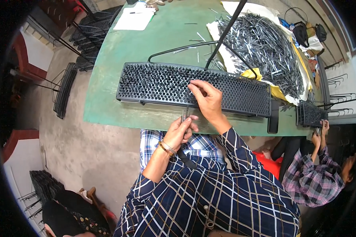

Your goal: Inserting small metal components into a perforated black frame at a workbench.

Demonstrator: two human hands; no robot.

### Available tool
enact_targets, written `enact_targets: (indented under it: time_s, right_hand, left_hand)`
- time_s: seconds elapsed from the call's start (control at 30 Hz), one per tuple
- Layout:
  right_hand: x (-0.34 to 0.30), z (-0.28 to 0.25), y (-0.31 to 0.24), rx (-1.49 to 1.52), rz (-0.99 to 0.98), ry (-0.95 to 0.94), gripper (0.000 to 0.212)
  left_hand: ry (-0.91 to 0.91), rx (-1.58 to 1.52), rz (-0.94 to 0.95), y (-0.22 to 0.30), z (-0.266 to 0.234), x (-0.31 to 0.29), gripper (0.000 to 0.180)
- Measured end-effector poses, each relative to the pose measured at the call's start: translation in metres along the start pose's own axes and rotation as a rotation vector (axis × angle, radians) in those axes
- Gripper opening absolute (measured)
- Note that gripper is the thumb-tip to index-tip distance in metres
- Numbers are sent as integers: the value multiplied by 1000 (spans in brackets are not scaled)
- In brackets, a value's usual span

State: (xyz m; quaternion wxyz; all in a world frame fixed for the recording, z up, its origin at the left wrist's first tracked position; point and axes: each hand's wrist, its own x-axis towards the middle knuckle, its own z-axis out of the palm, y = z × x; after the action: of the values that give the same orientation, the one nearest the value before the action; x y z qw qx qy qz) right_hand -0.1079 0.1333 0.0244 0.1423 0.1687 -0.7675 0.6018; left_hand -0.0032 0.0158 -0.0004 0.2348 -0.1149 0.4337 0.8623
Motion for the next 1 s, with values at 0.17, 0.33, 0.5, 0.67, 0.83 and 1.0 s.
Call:
enact_targets:
  time_s: [0.17,0.33,0.5,0.67,0.83,1.0]
  right_hand:
    - [-3,8,12,-151,-162,-63,12]
    - [-2,6,13,-343,-371,-183,15]
    - [3,5,4,-441,-477,-240,11]
    - [3,2,5,-517,-530,-381,13]
    - [-2,-5,-11,-212,-199,-262,13]
    - [-9,-21,-11,3,96,-557,14]
  left_hand:
    - [-13,-33,-7,3,0,-1,28]
    - [-9,-94,-38,5,0,0,28]
    - [-13,-98,-42,5,-2,-2,27]
    - [-6,-95,-44,6,0,-2,26]
    - [10,-82,11,9,2,-4,23]
    - [-16,-39,61,5,-2,-3,23]
